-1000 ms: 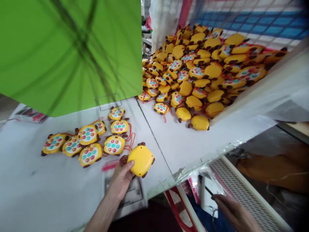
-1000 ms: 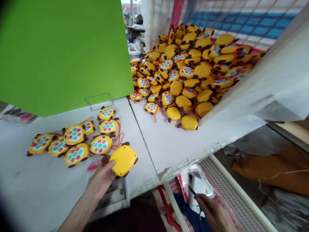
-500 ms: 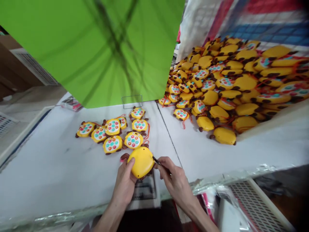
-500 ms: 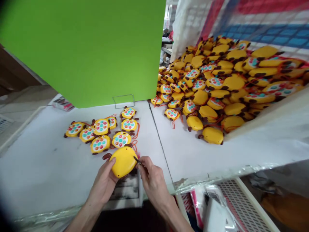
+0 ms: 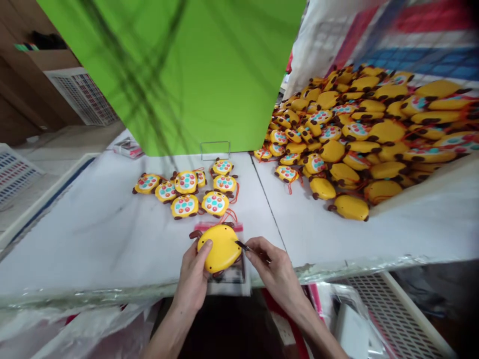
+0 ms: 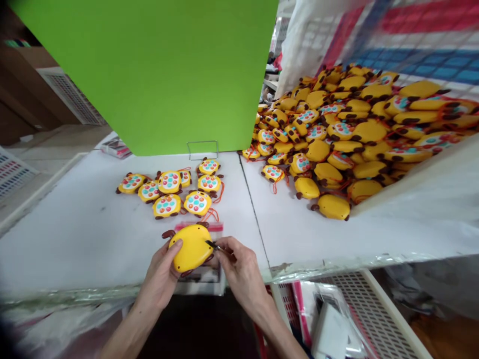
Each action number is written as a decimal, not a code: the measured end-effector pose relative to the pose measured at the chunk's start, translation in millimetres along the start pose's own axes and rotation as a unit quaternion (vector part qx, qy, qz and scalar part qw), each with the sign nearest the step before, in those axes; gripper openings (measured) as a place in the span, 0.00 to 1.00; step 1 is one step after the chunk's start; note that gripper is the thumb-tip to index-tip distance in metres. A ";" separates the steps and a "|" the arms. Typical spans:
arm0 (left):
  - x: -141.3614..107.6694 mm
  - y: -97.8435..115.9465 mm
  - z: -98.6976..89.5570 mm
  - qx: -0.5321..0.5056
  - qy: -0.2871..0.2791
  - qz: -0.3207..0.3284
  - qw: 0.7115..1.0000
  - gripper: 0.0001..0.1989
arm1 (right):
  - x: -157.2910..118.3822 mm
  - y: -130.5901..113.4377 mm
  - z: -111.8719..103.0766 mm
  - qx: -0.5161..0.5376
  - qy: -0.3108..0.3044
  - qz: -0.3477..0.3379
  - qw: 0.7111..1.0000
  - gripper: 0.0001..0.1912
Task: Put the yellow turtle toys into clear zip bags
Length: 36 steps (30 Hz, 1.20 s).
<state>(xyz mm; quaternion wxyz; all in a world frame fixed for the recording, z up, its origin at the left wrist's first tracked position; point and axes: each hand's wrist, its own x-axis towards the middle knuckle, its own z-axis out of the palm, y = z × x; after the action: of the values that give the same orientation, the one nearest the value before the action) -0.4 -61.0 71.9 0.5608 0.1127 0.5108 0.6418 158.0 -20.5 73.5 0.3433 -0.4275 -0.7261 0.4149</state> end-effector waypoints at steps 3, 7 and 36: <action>-8.5 -2.7 -5.5 0.021 0.002 0.021 1.000 0.20 | -5.2 -2.5 6.2 0.009 -0.002 -0.029 1.000 0.03; -16.2 -5.0 -13.2 0.073 0.003 0.032 0.997 0.18 | -11.8 -7.0 12.9 0.021 -0.028 -0.071 0.997 0.04; -17.8 7.8 -22.7 0.146 -0.023 0.022 0.989 0.16 | -16.8 -5.7 32.0 -0.084 -0.007 -0.126 0.988 0.06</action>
<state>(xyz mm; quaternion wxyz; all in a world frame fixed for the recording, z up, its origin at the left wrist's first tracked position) -15.2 -86.7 75.4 0.5361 0.2195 0.5835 0.5692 135.5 -47.2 62.8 0.3502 -0.3572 -0.8090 0.3088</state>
